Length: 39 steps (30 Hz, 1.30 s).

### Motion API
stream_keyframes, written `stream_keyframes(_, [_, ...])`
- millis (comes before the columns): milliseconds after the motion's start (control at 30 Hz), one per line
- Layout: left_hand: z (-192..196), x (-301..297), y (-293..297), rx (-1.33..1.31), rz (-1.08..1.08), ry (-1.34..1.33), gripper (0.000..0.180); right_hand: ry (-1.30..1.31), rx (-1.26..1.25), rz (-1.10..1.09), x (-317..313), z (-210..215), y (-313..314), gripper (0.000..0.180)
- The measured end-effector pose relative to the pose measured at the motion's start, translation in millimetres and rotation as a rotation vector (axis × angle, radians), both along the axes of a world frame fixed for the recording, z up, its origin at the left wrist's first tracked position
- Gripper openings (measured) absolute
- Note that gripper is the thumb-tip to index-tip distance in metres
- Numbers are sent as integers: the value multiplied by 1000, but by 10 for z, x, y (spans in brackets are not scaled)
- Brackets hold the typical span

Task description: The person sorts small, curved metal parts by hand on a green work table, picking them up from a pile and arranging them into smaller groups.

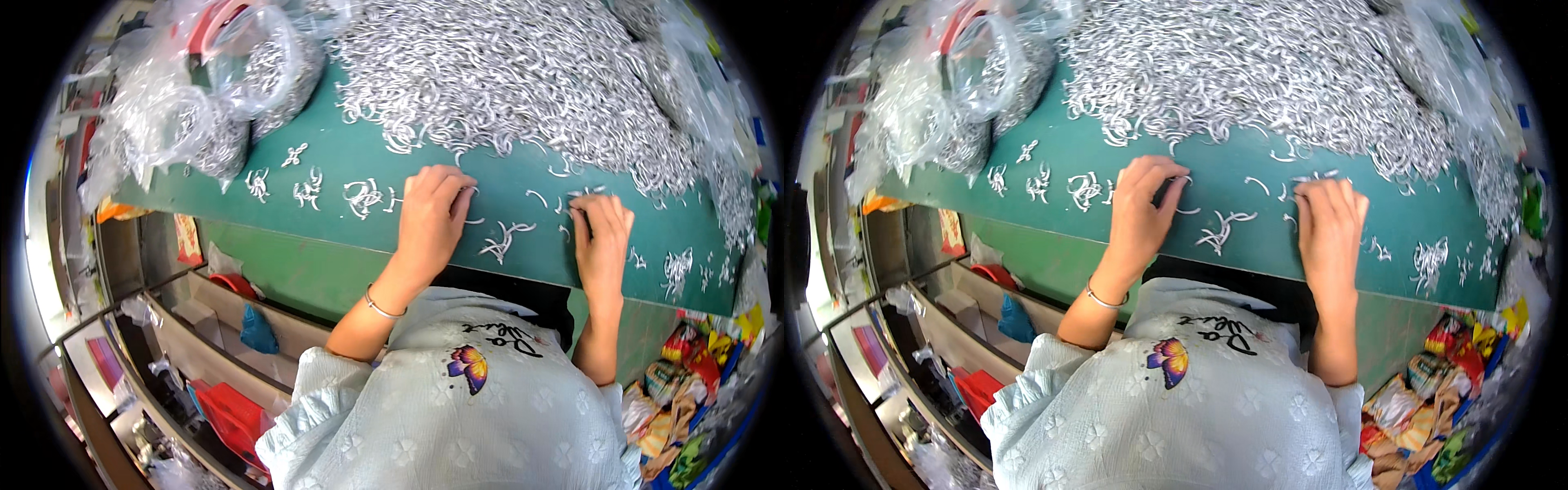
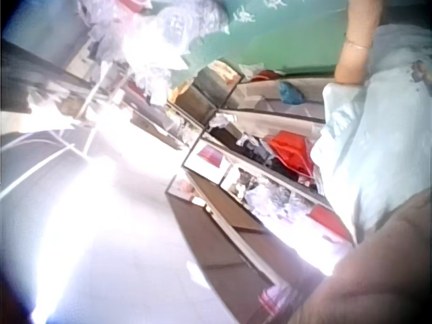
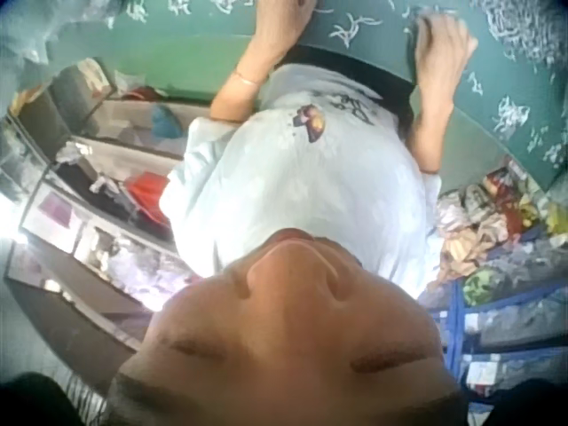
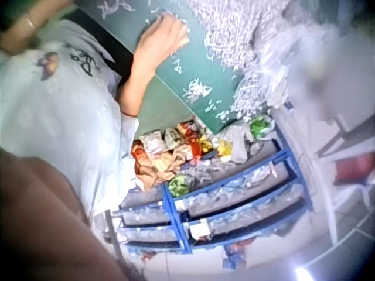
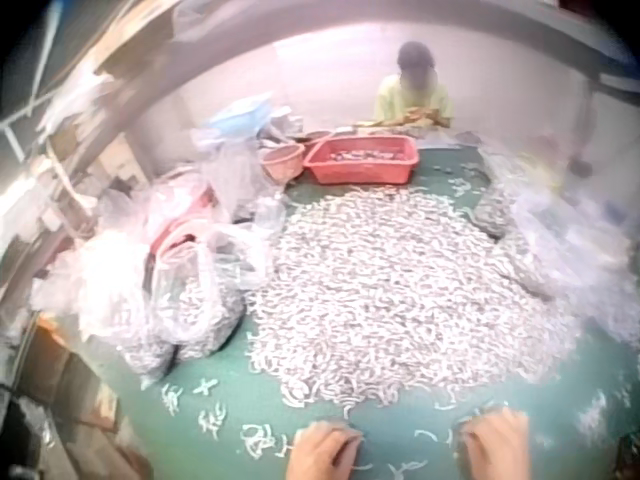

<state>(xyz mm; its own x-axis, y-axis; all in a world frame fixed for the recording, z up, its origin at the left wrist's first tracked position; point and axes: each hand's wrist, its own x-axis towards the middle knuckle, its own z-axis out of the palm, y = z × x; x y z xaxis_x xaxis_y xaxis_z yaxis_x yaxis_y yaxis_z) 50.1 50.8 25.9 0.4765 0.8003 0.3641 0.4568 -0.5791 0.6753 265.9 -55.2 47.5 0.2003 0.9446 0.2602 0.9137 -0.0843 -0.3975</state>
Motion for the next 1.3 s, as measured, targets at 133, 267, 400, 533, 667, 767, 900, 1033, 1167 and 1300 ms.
stream_keyframes(133, [67,-81,-32,-11,69,-4,18,-52,-51,-47,-5,35,-56,11])
stream_keyframes(267, [70,-272,19,-75,152,-45,16,-30,19,-15,33,37,-79,10])
stream_keyframes(400, [130,-286,-29,-205,160,-116,17,-31,-9,14,1,-12,-72,12])
stream_keyframes(533, [97,-168,-88,-208,65,-157,16,1,-20,-15,27,36,-96,11])
stream_keyframes(667, [48,82,-158,-166,-76,-126,16,46,28,-58,39,66,-163,11])
stream_keyframes(767, [106,241,-173,-190,-124,-106,17,67,63,-76,23,50,-239,11])
stream_keyframes(900, [128,472,-207,-170,-241,-91,16,22,25,-92,-90,-56,-304,11])
stream_keyframes(1033, [105,647,-329,-136,-345,-79,16,94,-6,-118,-113,18,-354,17])
stream_keyframes(1167, [44,633,-396,-153,-330,-59,16,76,3,-41,-173,10,-322,23])
stream_keyframes(1300, [62,611,-449,-184,-351,-103,13,126,-15,4,-140,-88,-392,19])
